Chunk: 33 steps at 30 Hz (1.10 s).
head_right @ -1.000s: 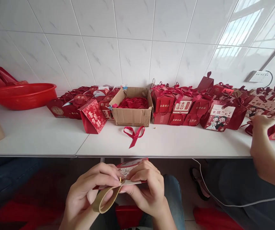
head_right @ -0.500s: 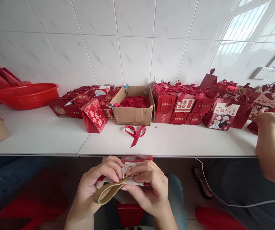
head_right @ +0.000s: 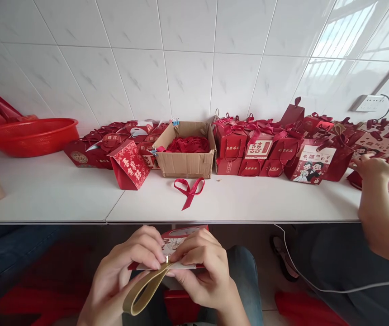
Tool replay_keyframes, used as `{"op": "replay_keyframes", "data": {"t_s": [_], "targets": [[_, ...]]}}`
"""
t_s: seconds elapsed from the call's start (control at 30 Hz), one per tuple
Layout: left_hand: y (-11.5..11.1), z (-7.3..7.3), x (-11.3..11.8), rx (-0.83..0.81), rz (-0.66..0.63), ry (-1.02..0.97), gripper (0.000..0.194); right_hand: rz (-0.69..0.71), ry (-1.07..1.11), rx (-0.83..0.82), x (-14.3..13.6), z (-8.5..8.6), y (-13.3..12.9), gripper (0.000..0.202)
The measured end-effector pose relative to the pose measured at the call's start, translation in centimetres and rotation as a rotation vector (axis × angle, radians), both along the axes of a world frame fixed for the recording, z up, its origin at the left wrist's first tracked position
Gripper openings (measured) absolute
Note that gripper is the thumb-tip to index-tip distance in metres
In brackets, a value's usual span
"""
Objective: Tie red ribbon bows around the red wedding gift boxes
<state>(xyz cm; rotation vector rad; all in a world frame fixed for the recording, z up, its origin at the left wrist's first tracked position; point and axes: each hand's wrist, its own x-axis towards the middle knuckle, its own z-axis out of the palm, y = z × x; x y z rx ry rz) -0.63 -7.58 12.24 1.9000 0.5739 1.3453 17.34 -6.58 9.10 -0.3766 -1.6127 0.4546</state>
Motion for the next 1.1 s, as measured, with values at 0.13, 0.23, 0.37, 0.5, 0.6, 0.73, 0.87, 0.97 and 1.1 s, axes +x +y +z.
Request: {"op": "replay_keyframes", "data": {"t_s": [0.13, 0.23, 0.37, 0.5, 0.6, 0.73, 0.87, 0.97, 1.1], "targets": [[-0.4, 0.6, -0.6, -0.156, -0.018, -0.053, 0.037, 0.004, -0.051, 0.041, 0.1, 0.3, 0.0, 0.014], [-0.8, 0.4, -0.2, -0.319, 0.179, -0.092, 0.027, 0.004, -0.095, 0.058, 0.3, 0.5, 0.0, 0.013], [-1.3, 0.7, 0.3, -0.291, 0.214, 0.075, 0.01, 0.0, -0.146, 0.083, 0.6, 0.7, 0.0, 0.014], [-1.5, 0.9, 0.0, -0.159, 0.196, 0.197, 0.007, -0.024, -0.188, 0.089, 0.9, 0.6, -0.2, 0.017], [-1.7, 0.7, -0.4, -0.058, 0.228, 0.282, 0.012, -0.042, -0.222, 0.084, 1.0, 0.5, -0.3, 0.018], [-2.2, 0.7, -1.0, 0.041, 0.26, 0.373, 0.022, -0.051, -0.276, 0.09, 0.9, 0.7, -0.5, 0.019], [-2.5, 0.9, -1.4, 0.088, 0.285, 0.438, 0.022, -0.048, -0.351, 0.107, 0.8, 0.7, -0.6, 0.02], [-2.5, 1.1, -1.5, 0.079, 0.308, 0.446, 0.02, -0.049, -0.383, 0.105, 0.7, 0.5, -0.6, 0.02], [-2.5, 1.1, -1.5, -0.03, 0.298, 0.452, 0.015, -0.067, -0.415, 0.107, 0.6, 0.2, -0.7, 0.02]]}}
